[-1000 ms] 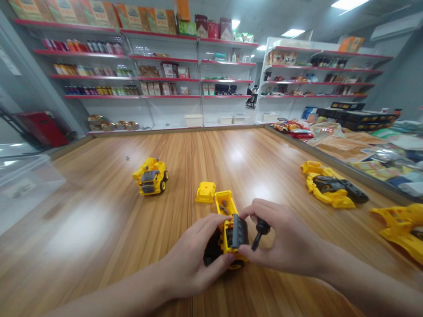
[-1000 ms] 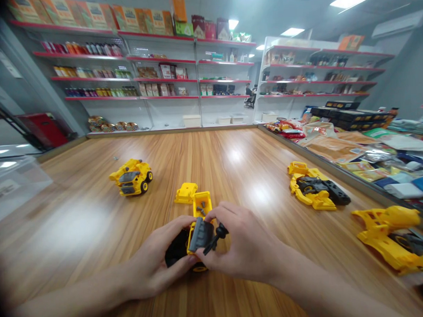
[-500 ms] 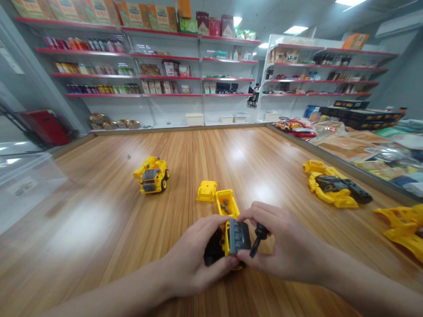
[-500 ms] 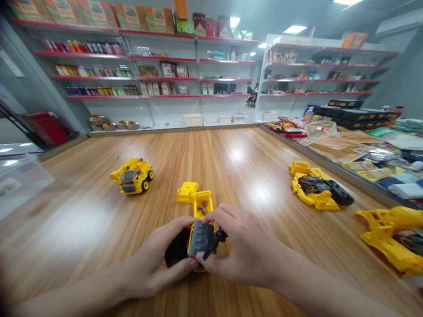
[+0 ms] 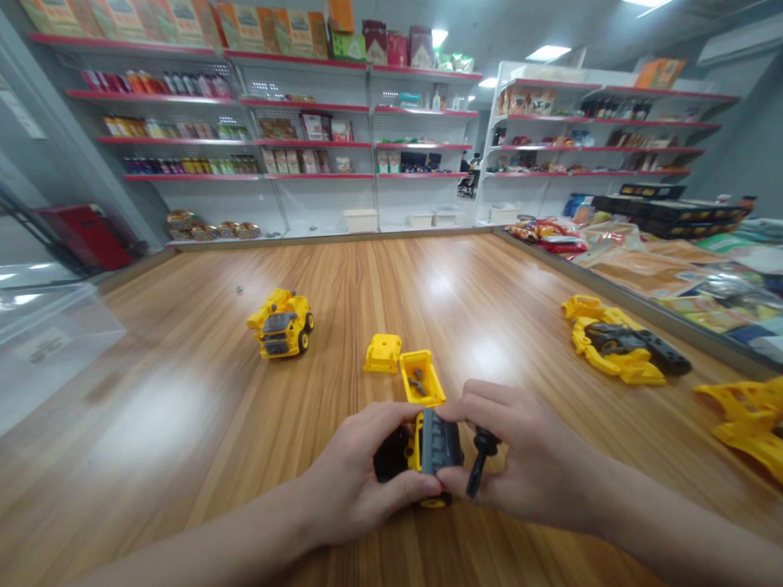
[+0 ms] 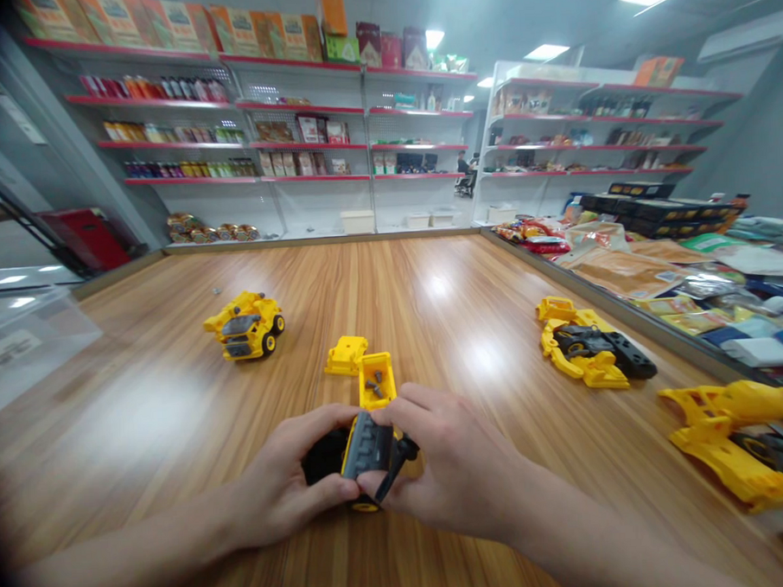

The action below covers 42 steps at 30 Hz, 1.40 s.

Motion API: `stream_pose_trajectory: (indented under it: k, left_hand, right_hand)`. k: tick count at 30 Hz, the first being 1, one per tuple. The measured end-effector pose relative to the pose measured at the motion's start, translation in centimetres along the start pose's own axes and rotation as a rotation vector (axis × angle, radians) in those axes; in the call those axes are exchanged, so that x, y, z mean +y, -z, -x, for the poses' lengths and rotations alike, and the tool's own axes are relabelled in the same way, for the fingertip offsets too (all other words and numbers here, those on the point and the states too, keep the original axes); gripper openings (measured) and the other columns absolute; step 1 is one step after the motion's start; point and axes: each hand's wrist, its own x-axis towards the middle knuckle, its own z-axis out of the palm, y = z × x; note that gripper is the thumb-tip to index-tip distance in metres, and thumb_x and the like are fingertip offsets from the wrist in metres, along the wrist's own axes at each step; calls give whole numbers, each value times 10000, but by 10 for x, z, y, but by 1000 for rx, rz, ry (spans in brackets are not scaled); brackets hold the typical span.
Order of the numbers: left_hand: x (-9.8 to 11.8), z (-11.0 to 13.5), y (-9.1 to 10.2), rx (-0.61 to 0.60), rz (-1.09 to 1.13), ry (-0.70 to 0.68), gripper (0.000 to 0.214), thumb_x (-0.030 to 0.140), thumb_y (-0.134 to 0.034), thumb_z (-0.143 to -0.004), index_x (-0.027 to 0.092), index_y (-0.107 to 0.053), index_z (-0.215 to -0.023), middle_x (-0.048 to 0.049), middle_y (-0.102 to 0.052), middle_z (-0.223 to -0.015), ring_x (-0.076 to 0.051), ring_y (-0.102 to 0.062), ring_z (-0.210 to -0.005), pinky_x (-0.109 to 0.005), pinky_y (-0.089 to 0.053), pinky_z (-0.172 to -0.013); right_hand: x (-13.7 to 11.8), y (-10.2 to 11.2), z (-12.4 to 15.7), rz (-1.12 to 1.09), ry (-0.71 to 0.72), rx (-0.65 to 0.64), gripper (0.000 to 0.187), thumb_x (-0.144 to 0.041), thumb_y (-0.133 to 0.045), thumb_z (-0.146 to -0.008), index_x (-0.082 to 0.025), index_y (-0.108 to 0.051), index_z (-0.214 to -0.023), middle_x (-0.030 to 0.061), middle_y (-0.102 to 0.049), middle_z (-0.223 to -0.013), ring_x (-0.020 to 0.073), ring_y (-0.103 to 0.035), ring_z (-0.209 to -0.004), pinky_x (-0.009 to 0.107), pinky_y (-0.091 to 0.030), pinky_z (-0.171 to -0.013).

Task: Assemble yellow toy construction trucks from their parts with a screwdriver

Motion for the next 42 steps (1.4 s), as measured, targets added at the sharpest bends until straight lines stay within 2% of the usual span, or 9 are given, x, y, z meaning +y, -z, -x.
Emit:
stream_pose_trajectory:
  k: [8,13,17,23,28,31,35,37,42]
  left_hand:
    - [-1,1,-1,-35,4,17,508,363,-697,-817,213,-505,-1262,-94,-664,-1181,-252,-647,-1044,-366,-507,-901]
    - [-4,2,-2,-17,69,-27,726,326,-695,-828,260,-285,-1424,-79,-668,-1177,-237,-648,-1039,-361,-501,-894]
    - [-2,3,0,-27,-6,-139,564,274,-665,-859,313,-413,-1361,-48,-651,-1169,-210,-636,-1004,-332,-486,-875]
    - [0,-1,3,-43,8,-198,455,239,-654,-862,256,-482,-1284,-64,-652,-1122,-209,-618,-999,-335,-474,-901]
    - [2,-1,7,-130,69,-289,465,192,-615,-848,201,-474,-1291,-113,-628,-1152,-242,-611,-1024,-367,-493,-897]
    - [2,-1,11,-139,87,-329,482,153,-577,-846,176,-466,-1314,-156,-578,-1243,-275,-576,-1132,-401,-478,-957]
    - [3,-2,17,-141,102,-352,440,119,-491,-863,153,-494,-1301,-166,-569,-1282,-298,-533,-1216,-487,-358,-1088]
    - [3,-3,19,-137,125,-334,388,127,-448,-889,151,-516,-1270,-161,-589,-1276,-297,-532,-1220,-512,-306,-1117]
    - [-1,-4,14,24,342,-211,300,243,-354,-964,145,-576,-1141,-160,-645,-1191,-294,-569,-1149,-472,-427,-994]
  right_hand:
    - [3,0,0,31,40,-17,308,-342,-699,-829,-172,-599,-1066,25,-566,-835,154,-506,-728,269,-341,-610]
    - [3,0,0,30,29,-19,315,-323,-710,-819,-176,-604,-1076,23,-571,-844,155,-513,-738,268,-344,-615]
    - [3,-2,0,4,21,-39,301,-332,-707,-825,-179,-614,-1067,24,-585,-855,157,-528,-757,269,-358,-631]
    - [-2,0,-1,-84,-4,-36,300,-335,-715,-821,-178,-633,-1062,29,-607,-877,151,-543,-769,260,-389,-651]
    - [14,-2,-2,-196,-160,-18,239,-387,-590,-919,-168,-682,-895,8,-623,-724,122,-545,-630,243,-393,-583]
    - [34,-9,-1,-42,-241,50,262,-364,-530,-958,-182,-681,-1071,9,-656,-723,131,-569,-619,251,-415,-597]
    - [49,-16,-1,173,-215,-56,380,-295,-516,-950,-210,-561,-1318,73,-703,-1047,194,-653,-866,295,-469,-734]
    - [48,-17,-3,232,-207,-83,366,-288,-502,-955,-199,-567,-1305,86,-696,-1091,212,-653,-934,308,-470,-778]
    - [40,-13,-7,354,-179,-64,209,-268,-506,-952,-185,-686,-1017,60,-685,-869,191,-629,-786,289,-429,-691]
